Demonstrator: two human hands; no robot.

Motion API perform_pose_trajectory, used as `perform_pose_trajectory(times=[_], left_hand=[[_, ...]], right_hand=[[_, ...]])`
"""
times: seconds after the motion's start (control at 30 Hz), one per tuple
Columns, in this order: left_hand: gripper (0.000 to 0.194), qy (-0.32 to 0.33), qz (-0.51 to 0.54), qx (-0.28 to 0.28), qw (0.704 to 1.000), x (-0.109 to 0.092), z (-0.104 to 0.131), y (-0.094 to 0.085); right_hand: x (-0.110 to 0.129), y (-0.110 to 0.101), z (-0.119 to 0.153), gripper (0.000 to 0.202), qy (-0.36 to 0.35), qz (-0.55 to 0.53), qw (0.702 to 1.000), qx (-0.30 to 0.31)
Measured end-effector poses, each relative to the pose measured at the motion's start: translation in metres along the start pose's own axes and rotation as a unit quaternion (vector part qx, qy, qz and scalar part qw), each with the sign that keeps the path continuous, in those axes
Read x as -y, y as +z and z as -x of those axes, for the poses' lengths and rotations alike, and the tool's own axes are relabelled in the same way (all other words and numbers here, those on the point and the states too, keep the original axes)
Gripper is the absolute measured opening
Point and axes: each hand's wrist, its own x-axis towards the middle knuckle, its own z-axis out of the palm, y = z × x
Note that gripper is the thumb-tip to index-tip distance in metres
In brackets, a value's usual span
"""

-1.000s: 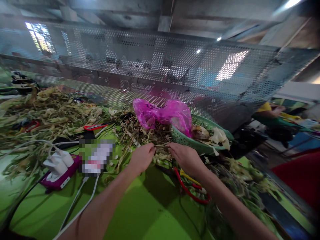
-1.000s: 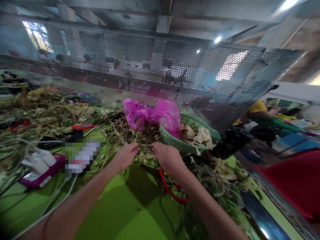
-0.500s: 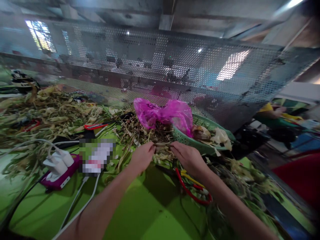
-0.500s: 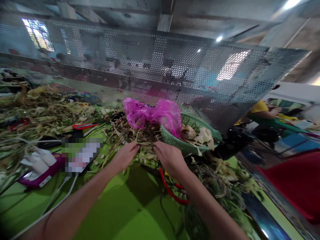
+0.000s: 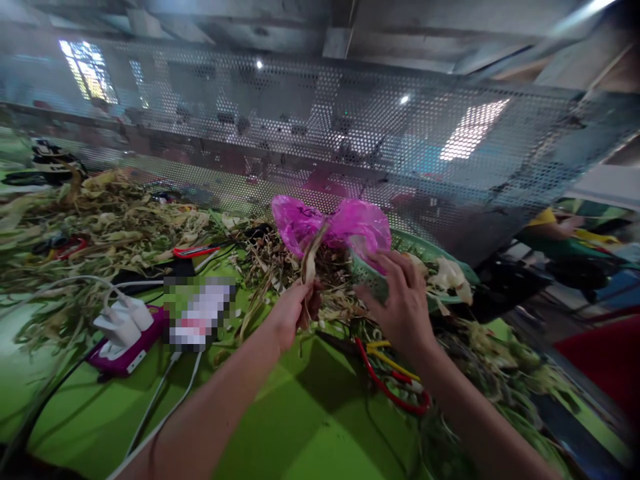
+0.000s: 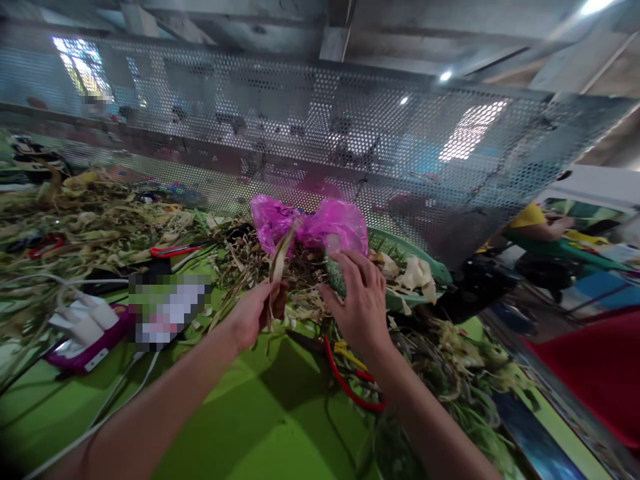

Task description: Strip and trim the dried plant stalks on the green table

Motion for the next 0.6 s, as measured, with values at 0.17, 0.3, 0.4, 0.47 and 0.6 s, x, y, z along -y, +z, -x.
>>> perform_pose_trajectory(times=[0.17,0.3,0.4,0.47,0.6], left_hand=[[0.008,-0.001,0.099,-0.004,0.995,0.001,-0.003,-0.001],[0.006,-0.008,0.127,-0.020,0.992,0.000,0.000,0.002],[0.007,-0.017,0.144,-0.014,0.989,0.001,0.002,0.005],[0.007,-0.032,0.146,-0.013,0.989,0.003,0.003,0.008],[0.009,-0.050,0.137,-0.011,0.989,0.003,0.005,0.012]], right_hand=[[0.029,0.000,0.007,0.024,-0.032,-0.159,0.971,0.174],[0.039,0.008,0.016,0.033,-0.060,-0.149,0.965,0.210],[0.038,0.014,0.020,0.035,-0.088,-0.107,0.971,0.196],[0.037,0.015,0.021,0.034,-0.093,-0.083,0.974,0.187],[0.035,0.015,0.021,0.029,-0.075,-0.070,0.978,0.181]])
